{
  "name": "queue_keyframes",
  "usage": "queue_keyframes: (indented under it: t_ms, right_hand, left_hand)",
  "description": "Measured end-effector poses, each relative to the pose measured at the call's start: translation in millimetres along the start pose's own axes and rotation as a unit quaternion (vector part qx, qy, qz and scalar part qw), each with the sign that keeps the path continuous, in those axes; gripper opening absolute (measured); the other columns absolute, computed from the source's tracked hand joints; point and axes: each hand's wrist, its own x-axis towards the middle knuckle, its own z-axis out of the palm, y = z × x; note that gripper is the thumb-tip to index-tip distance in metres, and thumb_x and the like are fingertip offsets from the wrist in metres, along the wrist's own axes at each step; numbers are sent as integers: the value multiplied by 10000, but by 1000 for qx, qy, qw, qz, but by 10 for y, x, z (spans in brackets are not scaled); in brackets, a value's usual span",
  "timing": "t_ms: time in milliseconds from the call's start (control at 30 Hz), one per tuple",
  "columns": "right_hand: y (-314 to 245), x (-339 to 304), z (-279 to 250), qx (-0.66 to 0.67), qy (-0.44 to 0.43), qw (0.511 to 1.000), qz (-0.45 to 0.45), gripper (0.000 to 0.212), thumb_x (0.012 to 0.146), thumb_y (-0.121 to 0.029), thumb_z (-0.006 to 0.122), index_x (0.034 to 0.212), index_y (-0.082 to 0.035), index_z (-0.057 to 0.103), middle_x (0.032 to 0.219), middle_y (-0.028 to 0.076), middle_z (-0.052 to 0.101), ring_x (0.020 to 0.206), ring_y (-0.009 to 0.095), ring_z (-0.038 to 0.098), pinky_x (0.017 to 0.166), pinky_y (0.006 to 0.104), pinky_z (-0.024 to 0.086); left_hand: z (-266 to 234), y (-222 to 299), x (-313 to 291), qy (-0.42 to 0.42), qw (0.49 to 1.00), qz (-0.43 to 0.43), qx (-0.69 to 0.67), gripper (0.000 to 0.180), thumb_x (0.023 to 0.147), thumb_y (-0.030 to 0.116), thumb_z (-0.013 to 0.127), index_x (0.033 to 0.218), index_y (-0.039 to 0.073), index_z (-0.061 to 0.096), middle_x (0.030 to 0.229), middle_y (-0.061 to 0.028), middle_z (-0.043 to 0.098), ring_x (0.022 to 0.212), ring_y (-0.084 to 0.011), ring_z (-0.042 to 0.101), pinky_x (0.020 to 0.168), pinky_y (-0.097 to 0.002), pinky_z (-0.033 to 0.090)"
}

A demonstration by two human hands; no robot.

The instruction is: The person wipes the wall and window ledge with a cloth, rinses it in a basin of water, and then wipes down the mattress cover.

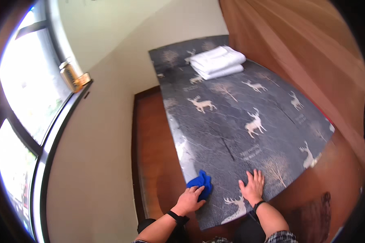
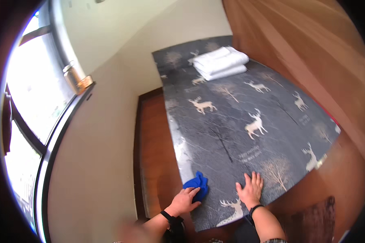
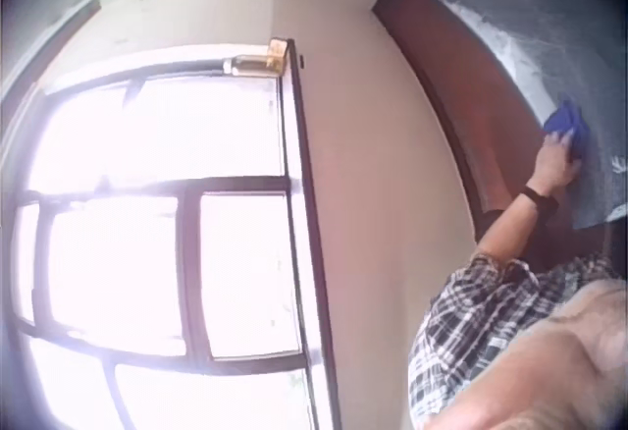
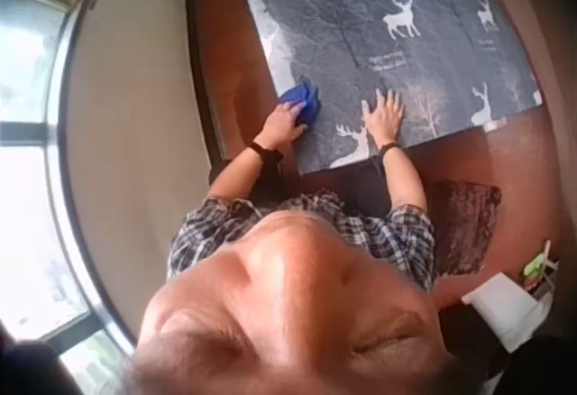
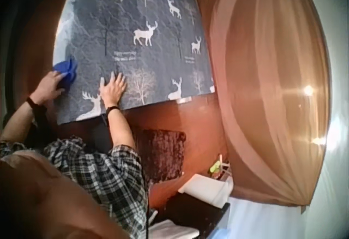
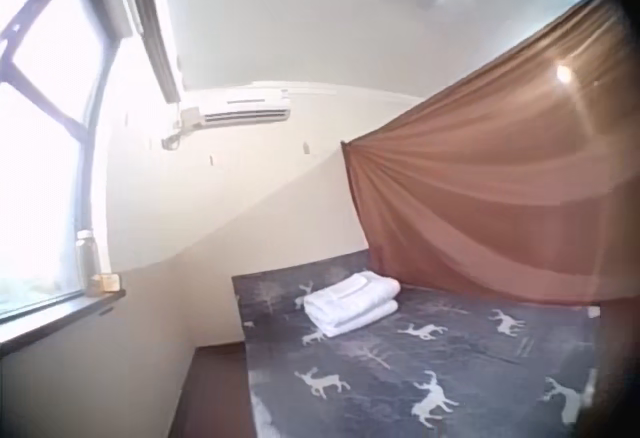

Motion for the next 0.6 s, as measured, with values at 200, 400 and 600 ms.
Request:
queue_keyframes:
  t_ms: [200, 400, 600]
  right_hand:
    - [38, 90, -115, -6, 77, 996, -42, 627, 918, -496, 758, 1395, -99, 666, 1491, 238, 564, 1444, 461, 462, 1180, 628, 360]
    - [57, 127, 16, 35, -10, 999, 17, 687, 984, -575, 659, 1503, -126, 611, 1644, 245, 445, 1576, 449, 321, 1309, 603, 185]
    - [129, 39, -14, 30, -56, 997, 47, 712, 1011, -596, 608, 1554, -137, 567, 1695, 225, 379, 1612, 442, 243, 1324, 598, 133]
  left_hand:
    - [-17, 380, 148, -26, 994, 73, -72, 571, 811, 227, 852, 1348, 105, 699, 1250, -159, 700, 1169, -383, 668, 992, -464, 570]
    - [10, 588, 122, -83, 986, 84, -118, 552, 734, 138, 907, 1250, 64, 723, 1153, -193, 702, 1110, -413, 678, 980, -471, 565]
    - [-44, 251, 375, 73, 994, -12, -76, 456, 825, 116, 869, 1247, 42, 711, 1153, -179, 671, 1071, -395, 679, 951, -472, 557]
